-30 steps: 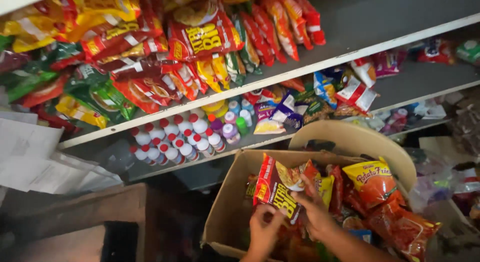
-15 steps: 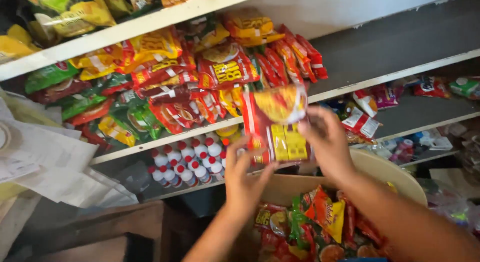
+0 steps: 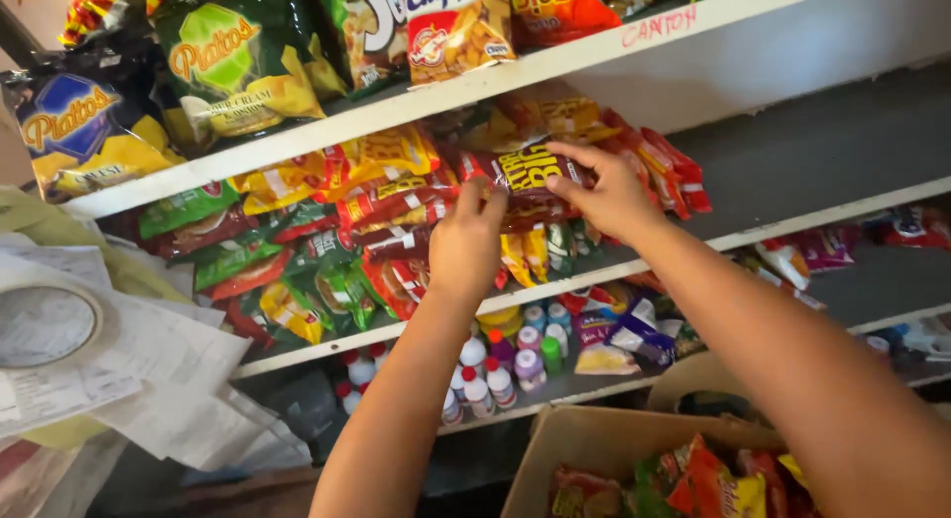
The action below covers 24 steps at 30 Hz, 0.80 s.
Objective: Stocking and organizing snack bags on a grocery store shelf from a cardboard box.
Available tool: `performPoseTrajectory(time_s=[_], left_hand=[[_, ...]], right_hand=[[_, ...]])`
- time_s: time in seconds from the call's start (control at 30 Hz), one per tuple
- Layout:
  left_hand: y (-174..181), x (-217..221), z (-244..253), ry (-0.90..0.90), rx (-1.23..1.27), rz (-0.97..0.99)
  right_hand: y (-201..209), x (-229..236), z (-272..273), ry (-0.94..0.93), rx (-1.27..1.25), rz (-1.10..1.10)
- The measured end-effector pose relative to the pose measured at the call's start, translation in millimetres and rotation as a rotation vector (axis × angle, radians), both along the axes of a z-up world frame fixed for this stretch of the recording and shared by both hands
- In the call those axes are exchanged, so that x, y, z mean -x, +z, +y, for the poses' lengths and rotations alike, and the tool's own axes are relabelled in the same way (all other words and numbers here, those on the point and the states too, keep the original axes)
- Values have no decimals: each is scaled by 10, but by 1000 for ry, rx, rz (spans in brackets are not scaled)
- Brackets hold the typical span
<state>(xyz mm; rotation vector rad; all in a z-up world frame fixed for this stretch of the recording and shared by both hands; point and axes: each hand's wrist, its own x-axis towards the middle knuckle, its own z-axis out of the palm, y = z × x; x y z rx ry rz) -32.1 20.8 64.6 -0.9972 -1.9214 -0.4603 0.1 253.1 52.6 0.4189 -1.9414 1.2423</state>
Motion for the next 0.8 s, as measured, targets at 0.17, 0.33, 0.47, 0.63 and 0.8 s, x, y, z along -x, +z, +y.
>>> performPoseTrajectory(time_s=[0.17, 0.33, 0.47, 0.63, 0.8], left_hand=[[48, 97, -51, 191, 192, 217], [41, 211, -46, 287, 142, 397], [37, 201, -63, 321, 143, 376], [21, 219, -110, 291, 120, 393], [-44, -12, -153, 221, 43, 434]], right_hand=[[56, 113, -177, -222, -185, 12], [-50, 371, -234, -327, -210, 14], [-156, 492, -210, -300, -232, 102], [-107, 332, -240, -354, -285, 77], [-114, -73, -233, -500, -236, 254]])
